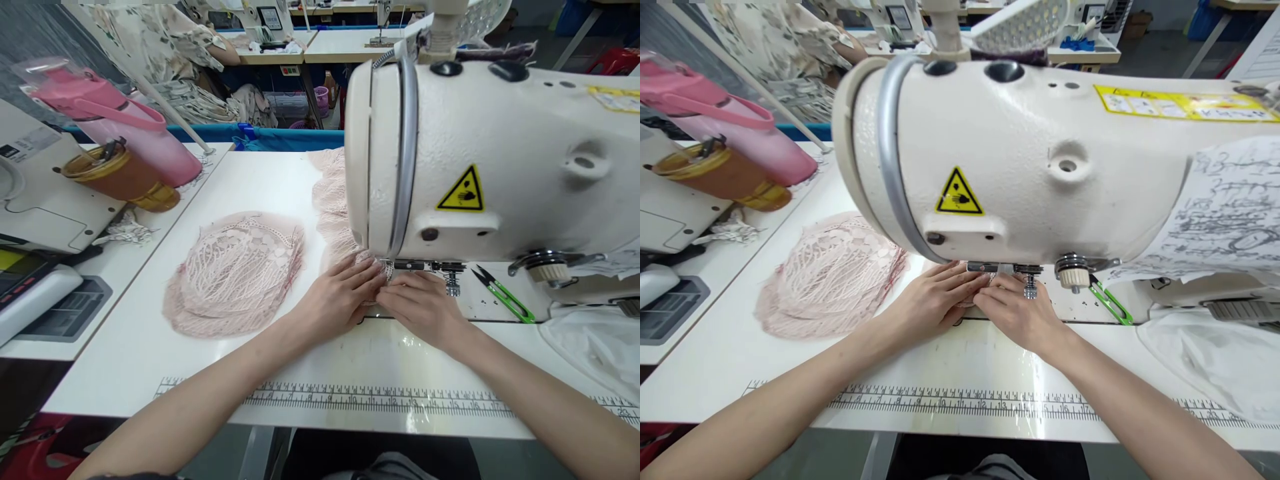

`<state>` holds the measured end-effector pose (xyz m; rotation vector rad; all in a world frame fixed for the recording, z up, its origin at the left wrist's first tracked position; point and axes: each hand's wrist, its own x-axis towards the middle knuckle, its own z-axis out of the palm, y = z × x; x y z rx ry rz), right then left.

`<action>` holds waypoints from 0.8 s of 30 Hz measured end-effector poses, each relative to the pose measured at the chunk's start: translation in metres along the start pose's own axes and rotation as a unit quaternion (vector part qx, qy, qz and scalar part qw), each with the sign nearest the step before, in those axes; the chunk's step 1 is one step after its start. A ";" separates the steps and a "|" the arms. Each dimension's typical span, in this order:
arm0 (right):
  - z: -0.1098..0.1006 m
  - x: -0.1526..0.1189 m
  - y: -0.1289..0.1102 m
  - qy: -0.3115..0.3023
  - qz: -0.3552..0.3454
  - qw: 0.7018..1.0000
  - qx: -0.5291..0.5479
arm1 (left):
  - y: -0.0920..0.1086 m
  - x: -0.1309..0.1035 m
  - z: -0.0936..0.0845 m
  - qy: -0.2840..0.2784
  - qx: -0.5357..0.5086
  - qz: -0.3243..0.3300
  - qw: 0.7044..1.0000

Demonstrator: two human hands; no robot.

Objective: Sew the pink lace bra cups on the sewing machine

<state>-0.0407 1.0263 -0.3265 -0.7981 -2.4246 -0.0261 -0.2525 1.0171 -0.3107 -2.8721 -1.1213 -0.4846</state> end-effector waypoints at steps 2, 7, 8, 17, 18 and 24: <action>0.002 -0.001 0.002 -0.007 -0.004 1.000 0.007 | 0.000 0.001 0.000 0.002 0.000 -0.006 1.000; 0.006 -0.005 0.005 -0.006 0.000 1.000 0.019 | 0.001 0.002 0.003 0.010 0.011 -0.009 1.000; 0.006 -0.005 0.005 -0.005 0.003 1.000 0.020 | 0.001 0.002 0.003 0.011 0.016 -0.009 1.000; 0.000 -0.003 0.007 -0.006 0.018 1.000 0.021 | 0.007 0.004 0.000 0.015 0.043 -0.019 0.999; -0.002 -0.003 0.008 -0.003 0.018 1.000 0.018 | 0.008 0.004 0.000 0.017 0.044 -0.019 0.999; -0.005 -0.005 0.007 0.003 0.036 0.999 -0.033 | 0.009 0.004 -0.001 0.026 0.056 -0.017 0.998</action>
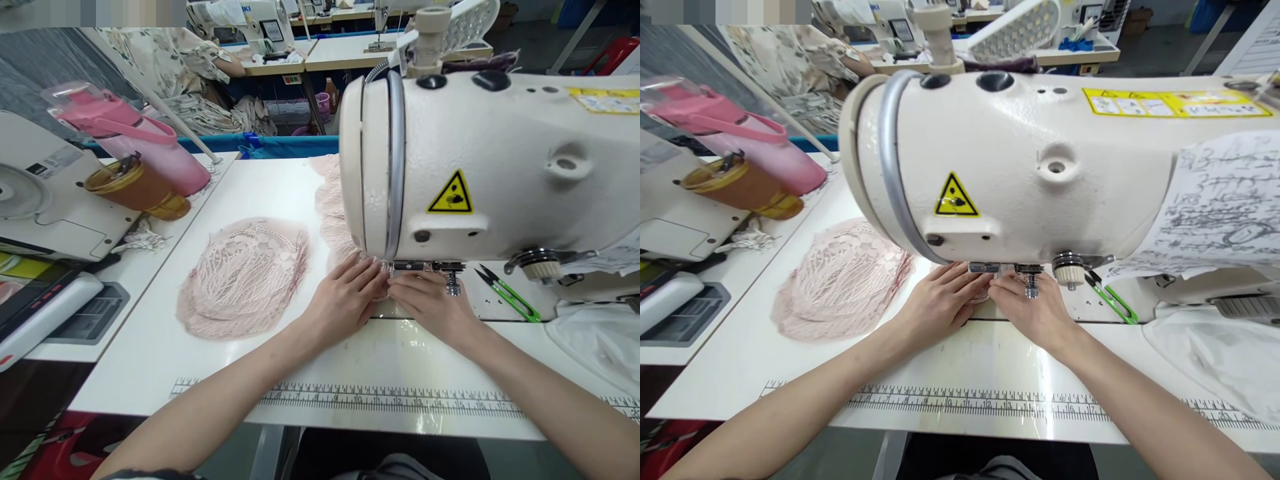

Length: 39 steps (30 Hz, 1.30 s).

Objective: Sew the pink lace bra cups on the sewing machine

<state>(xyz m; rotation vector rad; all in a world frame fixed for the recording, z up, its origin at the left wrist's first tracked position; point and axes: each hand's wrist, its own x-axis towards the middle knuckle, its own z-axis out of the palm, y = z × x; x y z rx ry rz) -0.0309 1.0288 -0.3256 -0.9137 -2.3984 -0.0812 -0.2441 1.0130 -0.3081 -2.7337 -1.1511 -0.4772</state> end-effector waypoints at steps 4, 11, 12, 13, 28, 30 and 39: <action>-0.002 -0.001 -0.001 0.033 0.014 0.999 -0.033 | 0.001 0.000 0.001 -0.002 0.005 -0.003 1.000; -0.004 -0.004 0.003 0.058 0.030 0.998 0.005 | 0.003 0.000 0.001 -0.022 0.006 -0.010 1.000; -0.004 -0.004 0.003 0.057 0.043 0.997 0.014 | 0.002 0.000 0.001 -0.025 0.007 -0.010 1.000; -0.004 -0.004 0.003 0.056 0.060 0.996 0.025 | 0.002 0.000 0.002 -0.026 0.009 -0.009 1.000; -0.005 -0.005 0.007 0.034 0.036 0.998 -0.028 | 0.003 -0.004 0.006 0.009 0.035 0.025 0.999; -0.005 -0.007 0.006 0.015 0.039 0.999 -0.016 | 0.002 -0.005 0.007 0.025 0.037 0.042 0.998; -0.004 -0.007 0.003 -0.051 0.066 0.995 0.062 | -0.004 -0.003 0.002 0.051 0.018 0.031 0.998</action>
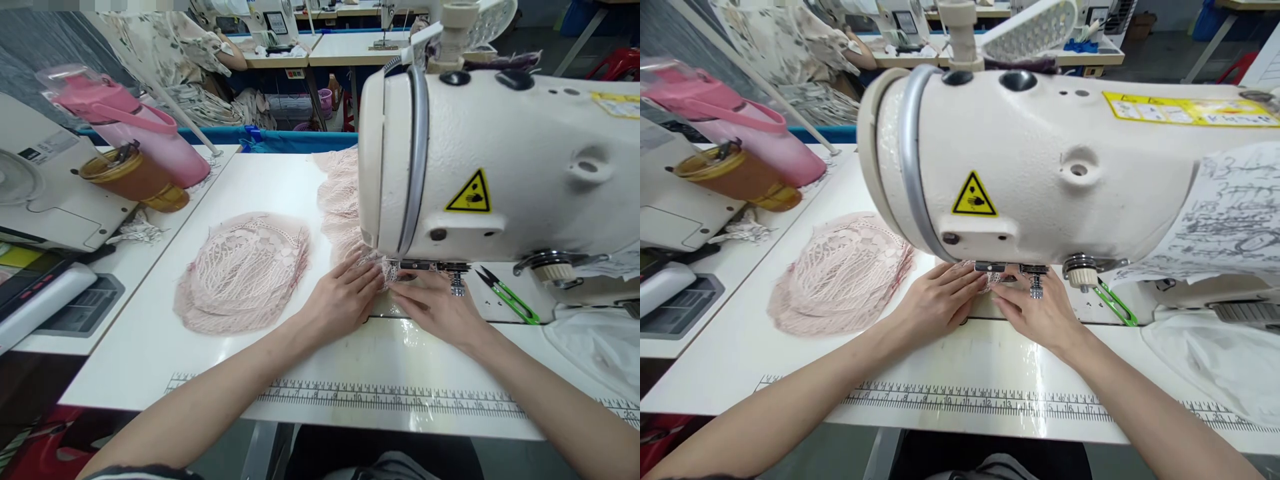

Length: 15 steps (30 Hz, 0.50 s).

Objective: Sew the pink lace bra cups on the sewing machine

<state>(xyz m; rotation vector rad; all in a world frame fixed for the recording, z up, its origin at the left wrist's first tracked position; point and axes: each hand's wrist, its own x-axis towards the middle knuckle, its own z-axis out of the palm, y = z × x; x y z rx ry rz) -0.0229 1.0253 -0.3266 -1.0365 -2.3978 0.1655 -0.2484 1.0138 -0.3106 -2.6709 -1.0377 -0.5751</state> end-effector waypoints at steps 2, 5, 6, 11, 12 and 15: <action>0.002 0.000 0.000 -0.005 -0.002 1.000 0.004 | -0.001 0.000 -0.001 -0.011 0.002 -0.008 1.000; 0.002 0.000 -0.001 0.004 -0.003 1.000 -0.014 | -0.002 0.000 -0.001 -0.020 0.009 -0.012 1.000; 0.002 0.001 -0.002 0.010 -0.001 1.000 -0.026 | -0.002 0.000 -0.001 -0.022 0.011 -0.014 1.000; -0.002 0.003 -0.006 0.038 -0.008 0.996 -0.078 | -0.003 0.000 -0.001 -0.023 0.015 -0.016 0.999; -0.002 0.004 -0.007 0.042 -0.011 0.996 -0.081 | -0.003 0.000 0.000 -0.023 0.016 -0.015 0.999; -0.003 0.005 -0.008 0.048 -0.011 0.995 -0.086 | -0.003 -0.001 0.002 -0.025 0.019 -0.012 0.999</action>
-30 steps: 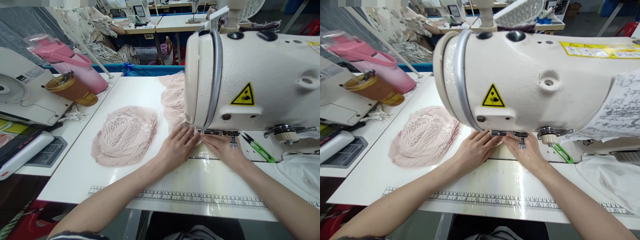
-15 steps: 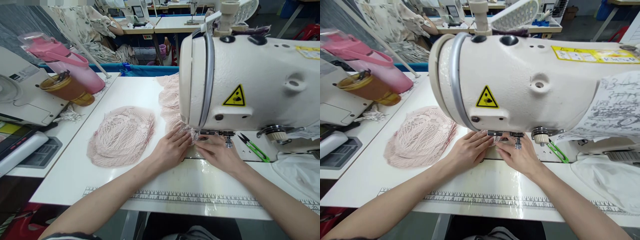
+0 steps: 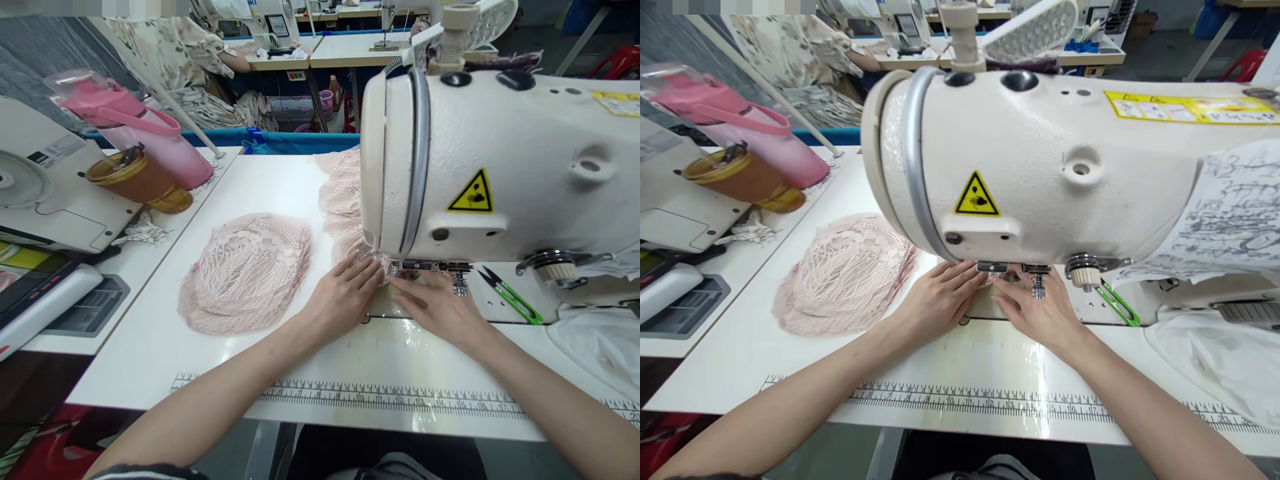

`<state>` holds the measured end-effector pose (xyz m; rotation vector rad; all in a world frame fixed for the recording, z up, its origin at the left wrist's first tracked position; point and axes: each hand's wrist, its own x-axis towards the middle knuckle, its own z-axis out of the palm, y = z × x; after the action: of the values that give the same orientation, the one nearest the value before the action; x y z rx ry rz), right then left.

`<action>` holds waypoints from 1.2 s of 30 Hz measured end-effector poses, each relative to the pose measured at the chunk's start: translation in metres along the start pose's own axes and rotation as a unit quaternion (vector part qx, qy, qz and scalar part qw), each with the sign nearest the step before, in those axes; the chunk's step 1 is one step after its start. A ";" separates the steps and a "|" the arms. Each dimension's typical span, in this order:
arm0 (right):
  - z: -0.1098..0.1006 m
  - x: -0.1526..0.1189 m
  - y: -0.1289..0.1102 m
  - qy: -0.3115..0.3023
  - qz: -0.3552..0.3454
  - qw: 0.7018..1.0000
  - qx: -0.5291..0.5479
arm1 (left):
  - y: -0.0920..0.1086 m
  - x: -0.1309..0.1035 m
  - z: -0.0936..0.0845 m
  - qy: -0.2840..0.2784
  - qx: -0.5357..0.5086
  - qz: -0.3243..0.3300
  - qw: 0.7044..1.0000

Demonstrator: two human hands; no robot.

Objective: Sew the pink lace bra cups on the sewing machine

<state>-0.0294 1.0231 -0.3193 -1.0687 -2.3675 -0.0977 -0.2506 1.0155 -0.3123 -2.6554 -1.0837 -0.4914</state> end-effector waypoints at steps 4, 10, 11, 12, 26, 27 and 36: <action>0.001 0.001 -0.001 0.003 0.004 1.000 -0.012 | 0.001 -0.001 0.001 -0.006 0.008 -0.003 1.000; 0.004 -0.002 0.002 0.009 0.005 1.000 -0.012 | 0.004 0.001 0.000 -0.012 0.031 0.000 0.999; 0.004 -0.002 0.003 0.006 0.006 1.000 -0.016 | 0.004 0.001 0.000 -0.011 0.032 -0.001 0.999; 0.004 -0.003 0.003 0.000 0.006 1.000 -0.022 | 0.004 0.001 0.000 -0.010 0.033 -0.001 0.999; 0.007 -0.006 -0.001 -0.031 0.021 0.998 -0.059 | 0.009 0.002 -0.001 0.002 0.025 0.003 1.000; 0.007 -0.006 -0.001 -0.027 0.015 0.998 -0.060 | 0.009 0.002 -0.001 0.003 0.027 0.003 1.000; 0.004 -0.006 0.002 -0.033 0.001 0.997 -0.073 | 0.013 0.005 0.002 0.000 0.018 -0.026 0.999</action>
<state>-0.0263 1.0216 -0.3260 -1.1579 -2.4503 -0.2425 -0.2373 1.0101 -0.3128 -2.6022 -1.1535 -0.4775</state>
